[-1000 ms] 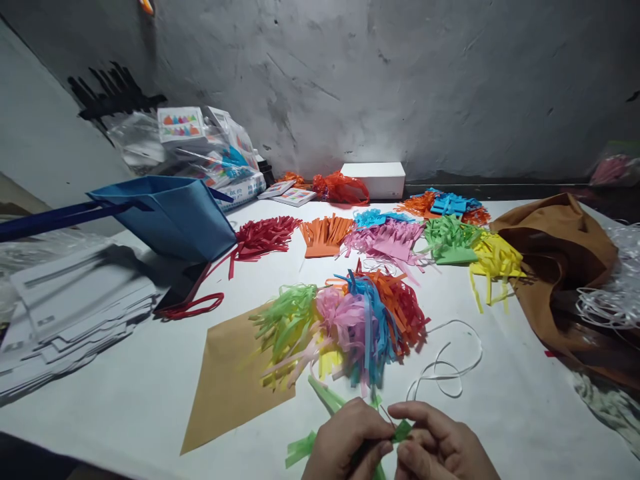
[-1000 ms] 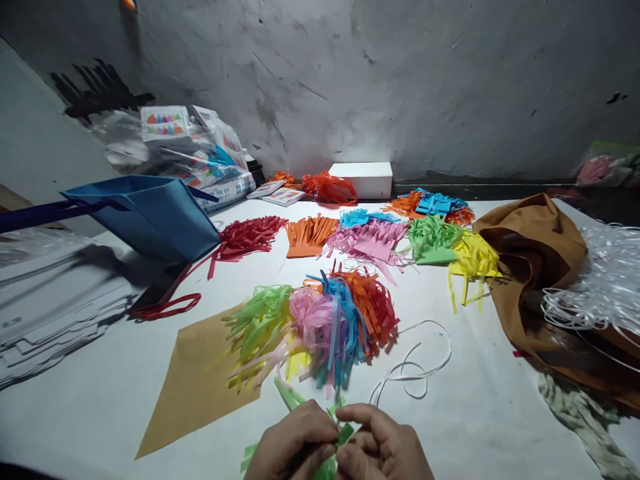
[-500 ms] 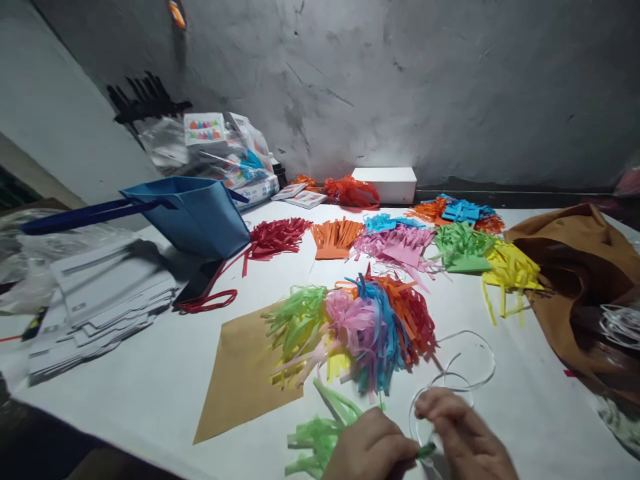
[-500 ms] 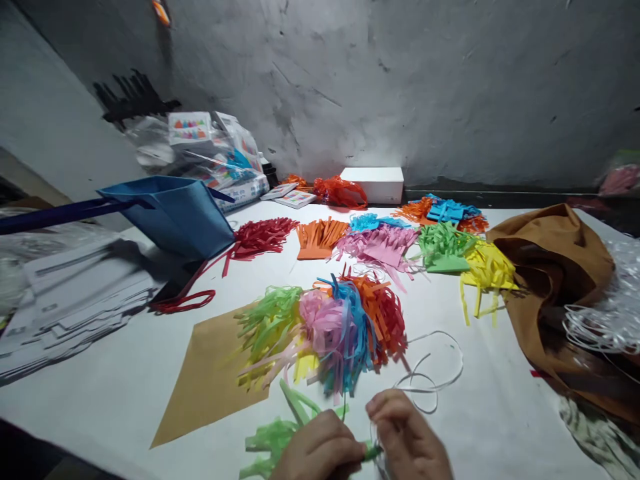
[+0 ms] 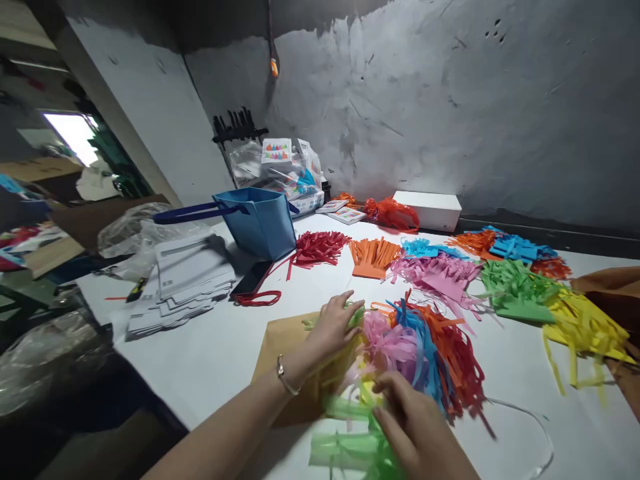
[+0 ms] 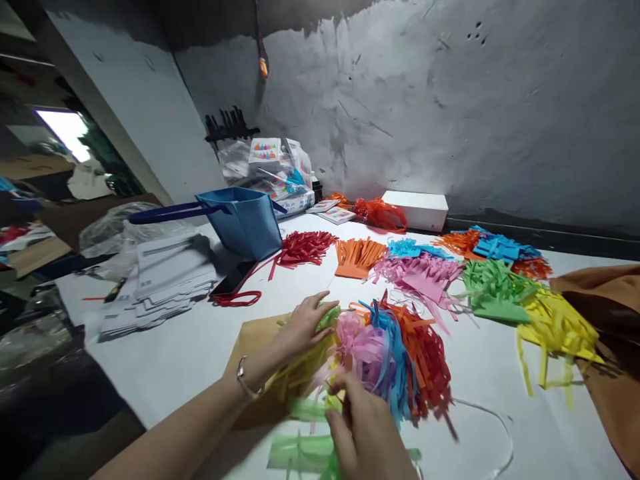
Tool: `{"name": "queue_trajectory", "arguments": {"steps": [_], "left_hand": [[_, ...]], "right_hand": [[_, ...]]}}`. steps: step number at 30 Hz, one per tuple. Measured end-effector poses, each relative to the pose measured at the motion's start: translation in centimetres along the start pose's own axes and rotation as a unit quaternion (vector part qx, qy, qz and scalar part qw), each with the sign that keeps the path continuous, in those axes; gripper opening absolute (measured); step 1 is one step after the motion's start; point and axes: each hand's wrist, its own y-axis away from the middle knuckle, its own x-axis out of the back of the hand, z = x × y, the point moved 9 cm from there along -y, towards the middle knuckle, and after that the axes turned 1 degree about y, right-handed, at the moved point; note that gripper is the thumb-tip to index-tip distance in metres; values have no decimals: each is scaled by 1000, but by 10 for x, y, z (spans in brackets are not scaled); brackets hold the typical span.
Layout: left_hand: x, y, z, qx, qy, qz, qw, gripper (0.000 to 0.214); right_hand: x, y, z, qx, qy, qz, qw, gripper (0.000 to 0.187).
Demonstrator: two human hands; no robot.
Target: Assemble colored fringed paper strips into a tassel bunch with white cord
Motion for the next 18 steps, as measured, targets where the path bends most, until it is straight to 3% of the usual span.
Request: {"name": "queue_trajectory", "arguments": {"steps": [3,6,9,11,14,16,18], "left_hand": [[6,-14,-23,18,13,9,1000,39],[39,-9,-46,60,27,84,994,39],[75,5,-74,104,39,150,982,37],[88,14,-89,124,44,165,978,36],[89,24,-95,138,55,146,978,33],[83,32,-83,137,68,135,979,30],[73,38,-58,121,97,116,981,27]], "right_hand": [[-18,-60,-9,2,103,-34,994,20],[-23,-105,2,-40,167,-5,985,21],[-35,-127,19,-77,241,6,967,16],[-40,-132,26,-80,274,13,958,20],[-33,-125,25,-37,285,53,956,20],[-23,-111,15,33,273,89,957,22],[-14,-88,-2,129,254,118,951,28]]}}
